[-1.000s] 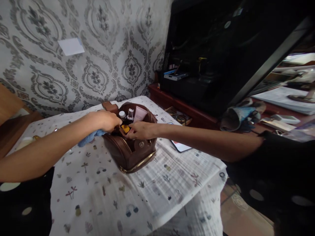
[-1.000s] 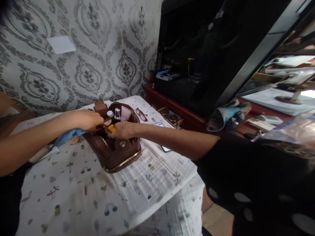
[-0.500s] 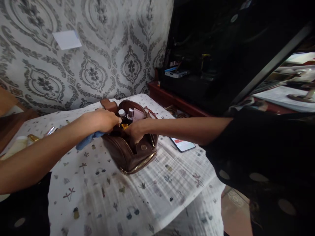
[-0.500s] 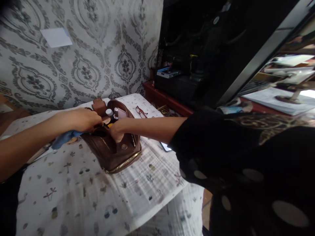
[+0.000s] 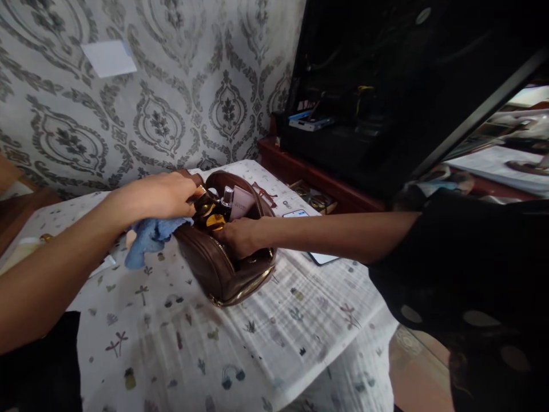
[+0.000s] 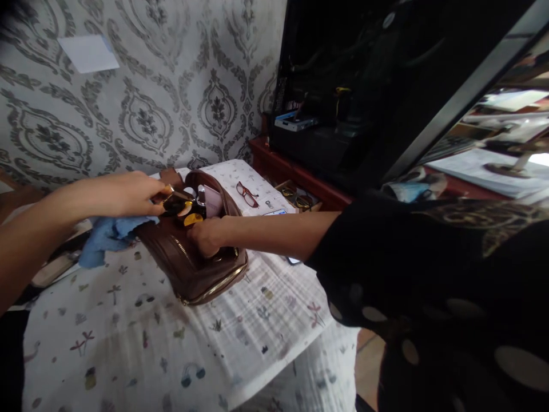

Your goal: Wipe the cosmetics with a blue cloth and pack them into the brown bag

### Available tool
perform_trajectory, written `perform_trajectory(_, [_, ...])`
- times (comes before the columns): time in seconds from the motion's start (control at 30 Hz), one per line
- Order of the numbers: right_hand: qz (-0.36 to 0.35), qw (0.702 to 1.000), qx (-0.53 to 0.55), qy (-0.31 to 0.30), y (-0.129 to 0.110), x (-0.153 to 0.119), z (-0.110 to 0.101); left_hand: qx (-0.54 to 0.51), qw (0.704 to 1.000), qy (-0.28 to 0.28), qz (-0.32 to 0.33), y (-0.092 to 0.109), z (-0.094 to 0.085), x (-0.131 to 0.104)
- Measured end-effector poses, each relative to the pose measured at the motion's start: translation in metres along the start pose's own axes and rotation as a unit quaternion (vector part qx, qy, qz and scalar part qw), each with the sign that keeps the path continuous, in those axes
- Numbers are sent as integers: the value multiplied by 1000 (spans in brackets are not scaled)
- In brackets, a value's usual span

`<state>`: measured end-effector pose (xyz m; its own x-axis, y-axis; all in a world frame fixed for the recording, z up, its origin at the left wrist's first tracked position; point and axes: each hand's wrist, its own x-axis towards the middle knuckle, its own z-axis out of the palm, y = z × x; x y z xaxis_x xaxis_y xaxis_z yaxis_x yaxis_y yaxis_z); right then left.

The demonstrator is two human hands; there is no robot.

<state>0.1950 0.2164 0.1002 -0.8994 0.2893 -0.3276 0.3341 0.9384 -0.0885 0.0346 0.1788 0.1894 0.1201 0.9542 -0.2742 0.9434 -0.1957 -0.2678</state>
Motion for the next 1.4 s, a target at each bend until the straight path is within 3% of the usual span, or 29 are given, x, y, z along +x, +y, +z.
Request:
perform_trajectory(0.13, [14,1000,-20,-20,-7,-11,-5,-14,1000,26,12,-9,5,2])
perform_trajectory(0.53, [-63,989,-87,102,-8,-11,2,-10,1000,13,1,-3,1,-2])
perform_trajectory(0.67, [-52,992,-75,83,-7,-13,-1,-16,1000,13,2,-2,1,-3])
perform_trajectory(0.83, [-98,986,-120,66,-2,-20,-18,-17,1000,18,12,-4,3,-5])
perform_trajectory(1.03, [-14,959,-272,75,7,-38,-36,-23,999,18,14,2,-1,-13])
perform_trajectory(1.17, [7,963,-258,78,9,-44,-35,-29,999,4,12,5,-2,-15])
perform_trajectory(1.4, [71,954,-230,180,7,-50,-38,-30,999,-2,28,4,1,-11])
